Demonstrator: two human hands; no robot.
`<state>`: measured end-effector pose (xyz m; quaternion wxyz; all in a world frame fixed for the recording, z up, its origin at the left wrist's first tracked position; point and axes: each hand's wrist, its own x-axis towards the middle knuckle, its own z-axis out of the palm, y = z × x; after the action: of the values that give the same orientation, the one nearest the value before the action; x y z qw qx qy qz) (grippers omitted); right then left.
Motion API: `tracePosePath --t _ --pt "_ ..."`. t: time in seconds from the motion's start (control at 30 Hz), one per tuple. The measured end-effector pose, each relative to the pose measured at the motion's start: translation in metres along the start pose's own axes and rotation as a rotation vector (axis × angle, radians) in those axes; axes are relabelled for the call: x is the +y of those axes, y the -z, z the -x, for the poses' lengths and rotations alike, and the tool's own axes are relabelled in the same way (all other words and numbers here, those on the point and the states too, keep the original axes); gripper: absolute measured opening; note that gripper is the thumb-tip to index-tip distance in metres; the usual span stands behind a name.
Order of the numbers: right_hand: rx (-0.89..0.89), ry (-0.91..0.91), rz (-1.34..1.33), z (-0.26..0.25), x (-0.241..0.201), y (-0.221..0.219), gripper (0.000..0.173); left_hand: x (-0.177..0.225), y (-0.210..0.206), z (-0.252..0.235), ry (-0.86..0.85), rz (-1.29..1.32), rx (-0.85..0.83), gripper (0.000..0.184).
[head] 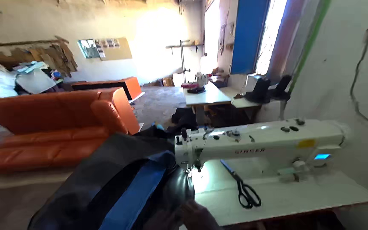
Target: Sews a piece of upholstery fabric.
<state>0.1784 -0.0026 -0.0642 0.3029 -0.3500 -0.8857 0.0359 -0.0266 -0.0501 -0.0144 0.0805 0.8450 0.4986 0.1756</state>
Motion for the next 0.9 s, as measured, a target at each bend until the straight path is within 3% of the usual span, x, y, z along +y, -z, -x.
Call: tracePosePath --t 0.17,0.37,0.43,0.5,0.6,0.7,0.9 --pt "-0.026 0.005 -0.056 0.014 -0.003 0.004 0.027 -0.013 -0.018 0.008 -0.117 -0.079 0.126 0.022" --pt "0.081 -0.038 -0.055 0.013 -0.007 -0.005 0.024 -0.021 0.002 -0.006 -0.129 0.025 -0.077 0.017" --pt "0.117 -0.054 -0.061 0.011 -0.006 -0.007 0.024 -0.021 0.022 -0.02 -0.074 0.104 -0.19 0.029" --pt "0.133 -0.065 -0.062 0.009 -0.01 -0.006 0.025 -0.013 0.035 -0.037 -0.033 0.188 -0.175 0.036" --pt "0.175 -0.09 -0.073 0.003 -0.017 -0.006 0.016 -0.007 0.026 -0.073 -0.143 0.164 -0.113 0.04" --pt "0.197 -0.124 -0.073 0.005 -0.02 -0.011 0.011 -0.007 0.003 -0.095 -0.128 0.044 -0.22 0.052" --pt "0.204 -0.189 -0.103 -0.004 -0.028 -0.01 0.011 -0.028 0.0 -0.105 -0.181 -0.012 -0.243 0.046"
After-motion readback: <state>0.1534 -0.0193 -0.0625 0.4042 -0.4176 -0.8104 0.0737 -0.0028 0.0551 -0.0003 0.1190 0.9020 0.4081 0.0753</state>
